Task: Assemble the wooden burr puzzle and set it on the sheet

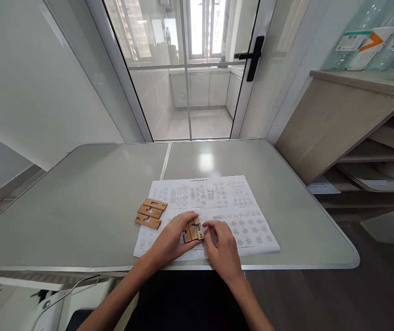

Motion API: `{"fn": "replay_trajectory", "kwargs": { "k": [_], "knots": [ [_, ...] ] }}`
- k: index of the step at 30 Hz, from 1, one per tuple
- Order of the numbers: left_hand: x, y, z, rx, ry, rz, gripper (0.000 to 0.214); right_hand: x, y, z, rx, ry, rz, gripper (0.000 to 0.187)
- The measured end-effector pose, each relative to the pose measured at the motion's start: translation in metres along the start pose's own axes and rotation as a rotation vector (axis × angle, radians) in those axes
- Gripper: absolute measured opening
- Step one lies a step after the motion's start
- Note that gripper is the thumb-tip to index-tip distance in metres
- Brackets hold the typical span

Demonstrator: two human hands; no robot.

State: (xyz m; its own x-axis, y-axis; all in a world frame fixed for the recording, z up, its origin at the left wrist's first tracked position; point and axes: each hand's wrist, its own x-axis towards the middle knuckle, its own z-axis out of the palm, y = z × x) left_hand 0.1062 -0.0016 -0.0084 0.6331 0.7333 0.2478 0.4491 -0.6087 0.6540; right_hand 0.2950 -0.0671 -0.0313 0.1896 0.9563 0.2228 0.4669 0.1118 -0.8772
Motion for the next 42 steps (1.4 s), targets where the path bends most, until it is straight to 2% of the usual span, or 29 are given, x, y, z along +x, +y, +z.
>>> {"fn": "replay_trajectory", "kwargs": {
  "k": [3, 7, 15, 19, 23, 27, 32, 38, 42],
  "knots": [
    [-0.006, -0.001, -0.001, 0.082, 0.069, 0.033, 0.080, 0.000, 0.000, 0.000, -0.010, -0.003, -0.018, 0.018],
    [-0.016, 0.000, -0.003, 0.155, 0.129, -0.014, 0.087, 0.000, -0.002, 0.000, -0.025, -0.016, -0.043, 0.017],
    [-0.030, 0.000, 0.004, 0.080, 0.214, -0.091, 0.068, 0.001, -0.002, -0.001, -0.045, -0.050, -0.100, 0.015],
    [-0.031, 0.002, -0.001, -0.038, 0.313, -0.207, 0.059, 0.001, -0.003, -0.002, -0.054, -0.067, -0.124, 0.015],
    [-0.029, 0.007, -0.011, -0.235, 0.384, -0.343, 0.032, 0.000, -0.004, -0.002, -0.058, -0.086, -0.131, 0.013],
    [-0.030, 0.004, -0.016, -0.595, 0.437, -0.452, 0.055, 0.000, -0.004, -0.002, -0.058, -0.103, -0.131, 0.014],
    [-0.032, -0.002, -0.015, -0.882, 0.412, -0.589, 0.056, 0.000, -0.004, -0.001, -0.063, -0.120, -0.120, 0.014],
    [-0.028, -0.003, -0.018, -1.055, 0.474, -0.552, 0.056, -0.001, -0.006, -0.003, -0.079, -0.135, -0.128, 0.019],
    [-0.028, -0.003, -0.019, -1.045, 0.439, -0.551, 0.058, -0.001, -0.004, -0.001, -0.096, -0.126, -0.131, 0.031]
  ]
}}
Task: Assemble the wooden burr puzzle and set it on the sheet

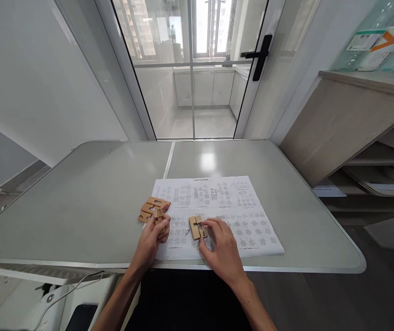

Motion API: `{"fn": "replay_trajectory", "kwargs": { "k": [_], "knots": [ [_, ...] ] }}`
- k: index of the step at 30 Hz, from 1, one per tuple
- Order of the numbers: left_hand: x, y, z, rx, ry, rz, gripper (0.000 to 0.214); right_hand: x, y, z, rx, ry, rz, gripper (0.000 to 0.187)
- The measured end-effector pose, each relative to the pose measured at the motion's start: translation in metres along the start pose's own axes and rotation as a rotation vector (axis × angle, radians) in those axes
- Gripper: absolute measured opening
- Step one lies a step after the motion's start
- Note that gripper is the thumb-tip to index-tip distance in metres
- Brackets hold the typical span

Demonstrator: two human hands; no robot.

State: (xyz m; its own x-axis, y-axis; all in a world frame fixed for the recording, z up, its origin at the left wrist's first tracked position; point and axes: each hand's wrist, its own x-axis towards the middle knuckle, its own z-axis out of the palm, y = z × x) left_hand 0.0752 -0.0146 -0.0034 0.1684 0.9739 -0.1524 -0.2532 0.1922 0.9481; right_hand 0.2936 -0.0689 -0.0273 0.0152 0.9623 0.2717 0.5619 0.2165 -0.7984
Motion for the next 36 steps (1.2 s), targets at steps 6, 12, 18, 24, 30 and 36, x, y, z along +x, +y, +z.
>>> {"fn": "replay_trajectory", "kwargs": {
  "k": [6, 12, 18, 24, 30, 36],
  "knots": [
    [-0.003, 0.001, 0.002, 0.044, -0.061, 0.002, 0.060, 0.000, 0.005, 0.005, -0.042, 0.063, 0.035, 0.026],
    [-0.007, 0.005, 0.004, 0.132, -0.175, -0.027, 0.055, 0.001, 0.004, 0.005, -0.029, 0.085, 0.056, 0.024],
    [-0.008, 0.007, 0.003, 0.248, -0.281, -0.068, 0.055, 0.001, 0.002, 0.006, -0.058, 0.144, 0.095, 0.022],
    [-0.009, 0.007, 0.003, 0.231, -0.285, -0.115, 0.053, 0.000, 0.006, 0.008, -0.099, 0.155, 0.110, 0.021],
    [-0.010, 0.006, 0.003, 0.225, -0.295, -0.112, 0.049, 0.000, 0.008, 0.007, -0.064, 0.182, 0.117, 0.023],
    [-0.009, 0.004, 0.002, 0.228, -0.325, -0.088, 0.056, -0.001, 0.005, 0.003, 0.034, 0.185, 0.188, 0.028]
  ]
}}
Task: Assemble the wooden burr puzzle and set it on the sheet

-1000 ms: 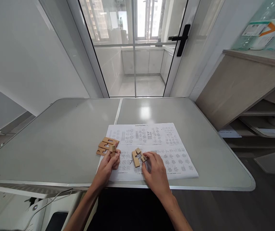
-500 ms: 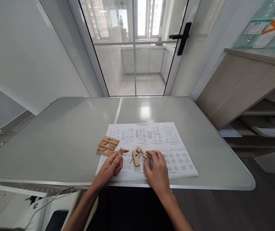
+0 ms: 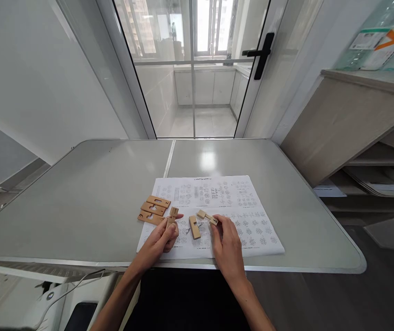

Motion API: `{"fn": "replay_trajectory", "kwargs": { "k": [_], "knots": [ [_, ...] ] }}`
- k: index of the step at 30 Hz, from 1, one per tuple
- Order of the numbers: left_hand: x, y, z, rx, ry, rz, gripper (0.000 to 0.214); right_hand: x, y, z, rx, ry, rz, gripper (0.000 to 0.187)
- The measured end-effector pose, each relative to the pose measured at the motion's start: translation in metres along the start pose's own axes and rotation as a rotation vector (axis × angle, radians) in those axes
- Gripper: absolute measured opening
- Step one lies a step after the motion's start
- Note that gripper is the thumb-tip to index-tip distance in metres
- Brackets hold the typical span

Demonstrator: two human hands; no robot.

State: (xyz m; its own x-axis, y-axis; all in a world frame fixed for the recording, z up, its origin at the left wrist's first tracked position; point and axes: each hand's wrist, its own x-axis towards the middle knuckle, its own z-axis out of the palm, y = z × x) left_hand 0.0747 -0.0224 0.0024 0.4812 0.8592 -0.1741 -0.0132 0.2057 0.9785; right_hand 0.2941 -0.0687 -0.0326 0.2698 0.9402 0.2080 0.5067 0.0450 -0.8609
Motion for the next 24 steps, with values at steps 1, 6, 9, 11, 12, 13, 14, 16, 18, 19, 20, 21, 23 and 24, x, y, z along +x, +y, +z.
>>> {"fn": "replay_trajectory", "kwargs": {
  "k": [1, 6, 9, 11, 12, 13, 14, 16, 18, 19, 20, 21, 23, 24],
  "knots": [
    [0.000, 0.000, 0.000, 0.007, -0.005, -0.002, 0.055, 0.000, -0.001, -0.001, 0.018, -0.004, 0.016, 0.029],
    [0.000, 0.000, -0.001, 0.062, -0.054, 0.018, 0.049, -0.001, -0.005, -0.005, 0.091, -0.039, 0.021, 0.033],
    [0.000, 0.001, -0.001, 0.122, -0.060, 0.024, 0.048, -0.001, -0.007, -0.006, 0.121, -0.073, 0.002, 0.031],
    [0.000, 0.002, 0.000, 0.151, -0.054, 0.025, 0.049, -0.001, -0.007, -0.007, 0.153, -0.103, -0.016, 0.029],
    [0.000, 0.002, 0.000, 0.160, -0.051, 0.025, 0.049, -0.001, -0.007, -0.007, 0.173, -0.112, -0.019, 0.028],
    [0.000, 0.003, 0.000, 0.167, -0.050, 0.025, 0.049, -0.002, -0.006, -0.007, 0.196, -0.113, -0.017, 0.028],
    [0.000, 0.003, 0.000, 0.173, -0.050, 0.022, 0.049, -0.002, -0.006, -0.008, 0.219, -0.106, -0.008, 0.028],
    [-0.001, 0.003, 0.000, 0.184, -0.048, 0.010, 0.049, -0.003, -0.006, -0.009, 0.265, -0.082, 0.027, 0.028],
    [-0.001, 0.003, 0.000, 0.190, -0.047, -0.001, 0.049, -0.004, -0.008, -0.010, 0.314, -0.070, 0.059, 0.028],
    [-0.002, 0.004, 0.001, 0.191, -0.046, -0.003, 0.048, -0.004, -0.010, -0.009, 0.341, -0.079, 0.066, 0.027],
    [-0.002, 0.004, 0.001, 0.193, -0.044, -0.002, 0.048, -0.004, -0.012, -0.009, 0.371, -0.097, 0.066, 0.025],
    [-0.002, 0.004, 0.001, 0.195, -0.041, 0.002, 0.047, -0.004, -0.015, -0.008, 0.401, -0.118, 0.061, 0.023],
    [-0.002, 0.004, 0.002, 0.204, -0.032, 0.013, 0.046, -0.004, -0.020, -0.003, 0.455, -0.154, 0.048, 0.020],
    [-0.002, 0.004, 0.002, 0.211, -0.028, 0.021, 0.045, -0.004, -0.022, 0.000, 0.477, -0.164, 0.044, 0.019]
  ]
}}
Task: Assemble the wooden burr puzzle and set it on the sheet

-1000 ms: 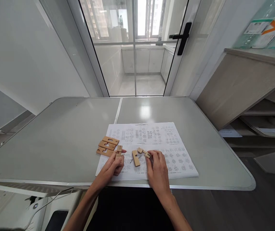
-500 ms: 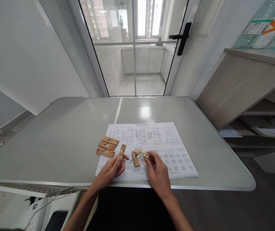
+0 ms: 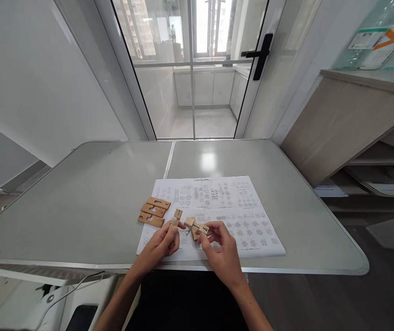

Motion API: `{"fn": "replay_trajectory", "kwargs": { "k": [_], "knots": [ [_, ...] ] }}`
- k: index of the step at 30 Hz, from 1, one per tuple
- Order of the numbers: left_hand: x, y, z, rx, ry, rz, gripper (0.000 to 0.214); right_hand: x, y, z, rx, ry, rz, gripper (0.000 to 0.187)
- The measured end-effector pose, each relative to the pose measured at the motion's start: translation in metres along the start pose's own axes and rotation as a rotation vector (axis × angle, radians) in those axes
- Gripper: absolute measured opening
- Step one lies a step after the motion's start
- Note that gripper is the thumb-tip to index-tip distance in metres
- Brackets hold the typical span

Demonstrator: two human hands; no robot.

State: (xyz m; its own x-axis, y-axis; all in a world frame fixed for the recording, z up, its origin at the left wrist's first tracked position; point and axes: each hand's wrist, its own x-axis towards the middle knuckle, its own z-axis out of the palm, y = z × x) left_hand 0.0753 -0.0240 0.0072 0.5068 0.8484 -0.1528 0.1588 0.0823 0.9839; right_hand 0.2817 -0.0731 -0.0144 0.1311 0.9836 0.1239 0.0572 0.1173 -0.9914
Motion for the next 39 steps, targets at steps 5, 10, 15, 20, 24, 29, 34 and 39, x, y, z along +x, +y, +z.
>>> {"fn": "replay_trajectory", "kwargs": {
  "k": [5, 10, 15, 20, 24, 29, 34, 39],
  "knots": [
    [0.000, -0.001, 0.001, 0.019, -0.016, 0.029, 0.045, 0.001, 0.006, 0.014, 0.037, -0.029, 0.004, 0.022],
    [-0.001, 0.000, 0.002, 0.026, -0.033, 0.012, 0.046, -0.001, 0.012, 0.013, -0.012, 0.004, -0.048, 0.023],
    [0.000, -0.002, 0.003, 0.060, -0.039, -0.022, 0.051, -0.002, 0.013, 0.012, -0.056, 0.026, -0.123, 0.021],
    [0.001, -0.003, 0.003, 0.052, -0.035, -0.029, 0.051, -0.002, 0.013, 0.011, -0.058, 0.008, -0.128, 0.021],
    [0.000, -0.001, 0.003, 0.084, -0.055, -0.029, 0.051, -0.002, 0.012, 0.010, -0.074, -0.009, -0.110, 0.021],
    [-0.001, 0.001, 0.006, 0.169, -0.066, -0.031, 0.053, -0.001, 0.011, 0.010, -0.091, -0.020, -0.131, 0.020],
    [-0.002, 0.002, 0.008, 0.200, -0.064, -0.074, 0.056, 0.000, 0.009, 0.013, -0.109, -0.036, -0.178, 0.018],
    [-0.002, 0.002, 0.008, 0.207, -0.075, -0.075, 0.057, 0.001, 0.008, 0.015, -0.121, -0.032, -0.213, 0.017]
  ]
}}
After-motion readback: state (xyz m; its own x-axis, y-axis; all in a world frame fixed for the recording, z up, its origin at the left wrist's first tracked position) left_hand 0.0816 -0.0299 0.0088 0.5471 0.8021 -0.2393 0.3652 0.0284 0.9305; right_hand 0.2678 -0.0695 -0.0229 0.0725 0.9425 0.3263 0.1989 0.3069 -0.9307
